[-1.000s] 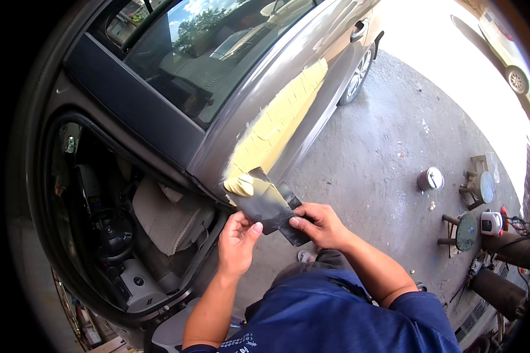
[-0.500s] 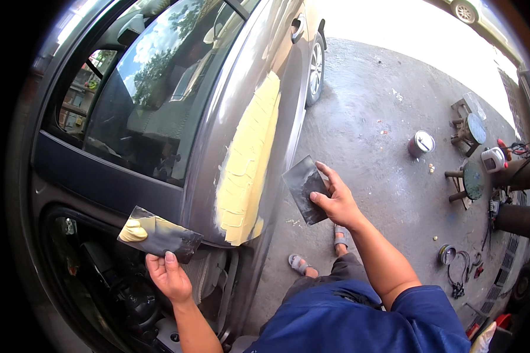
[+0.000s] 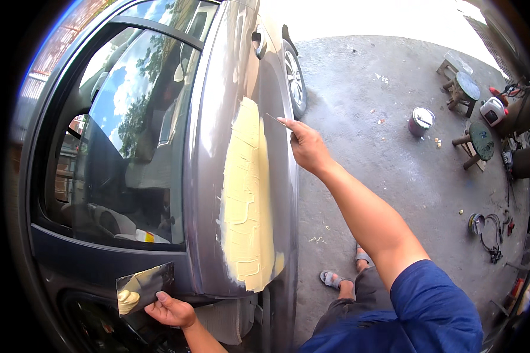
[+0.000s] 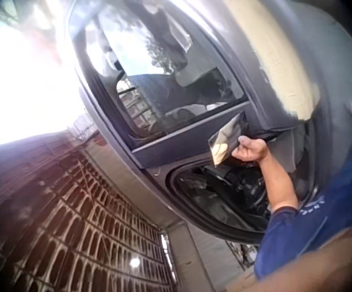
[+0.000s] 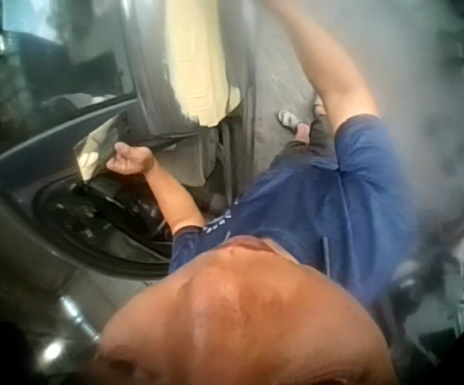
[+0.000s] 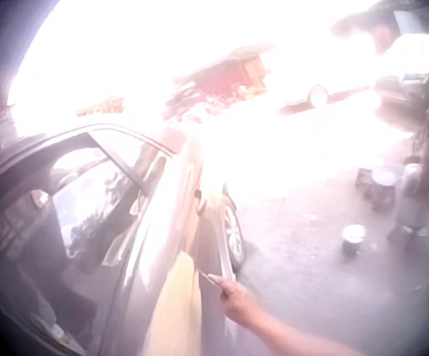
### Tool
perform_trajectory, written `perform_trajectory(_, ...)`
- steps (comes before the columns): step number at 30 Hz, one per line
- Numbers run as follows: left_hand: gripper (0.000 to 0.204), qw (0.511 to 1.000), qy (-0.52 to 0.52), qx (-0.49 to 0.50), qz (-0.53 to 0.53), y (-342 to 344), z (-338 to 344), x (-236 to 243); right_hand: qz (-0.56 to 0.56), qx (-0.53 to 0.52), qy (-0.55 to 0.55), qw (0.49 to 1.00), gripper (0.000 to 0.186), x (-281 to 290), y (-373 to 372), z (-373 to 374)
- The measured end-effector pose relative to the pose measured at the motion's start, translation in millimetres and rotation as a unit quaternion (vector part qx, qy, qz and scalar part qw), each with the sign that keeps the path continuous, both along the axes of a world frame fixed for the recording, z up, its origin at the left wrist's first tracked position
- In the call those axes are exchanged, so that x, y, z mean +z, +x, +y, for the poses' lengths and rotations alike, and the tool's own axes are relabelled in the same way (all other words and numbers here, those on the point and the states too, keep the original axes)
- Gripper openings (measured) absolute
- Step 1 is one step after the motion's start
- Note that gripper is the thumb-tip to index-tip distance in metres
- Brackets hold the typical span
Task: The person applies yellow body filler to the side of a gray car using a metal spreader. They repeatedly scoop filler from a larger spreader and smooth it over the door and rear quarter panel areas, working in sections to build up the surface.
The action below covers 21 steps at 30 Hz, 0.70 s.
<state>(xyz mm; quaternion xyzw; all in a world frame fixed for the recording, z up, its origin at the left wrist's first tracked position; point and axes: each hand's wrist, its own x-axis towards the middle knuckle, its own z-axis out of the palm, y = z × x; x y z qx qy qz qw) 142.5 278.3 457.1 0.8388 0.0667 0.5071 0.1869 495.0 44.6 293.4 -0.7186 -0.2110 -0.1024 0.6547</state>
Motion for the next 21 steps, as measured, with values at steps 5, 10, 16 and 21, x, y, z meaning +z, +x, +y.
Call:
perform_trajectory(5, 0.018, 0.995, 0.058, 0.061, -0.046, 6, 16, -20, -0.132, -0.026, -0.033, 0.990, 0.051, -20, 69, 49)
perform_trajectory(10, 0.017, 0.990, 0.108, 0.071, -0.060, -9, 41, -27, -0.171, -0.051, -0.080, 0.981, 0.058, -21, 98, 72)
perform_trajectory(16, 0.019, 0.990, 0.117, 0.042, -0.072, -25, 54, -32, -0.199, -0.070, -0.093, 0.973, 0.062, -23, 105, 86)
perform_trajectory(21, 0.023, 0.986, 0.122, 0.083, -0.083, -11, 35, -27, -0.219, -0.071, -0.092, 0.969, 0.063, -24, 98, 97)
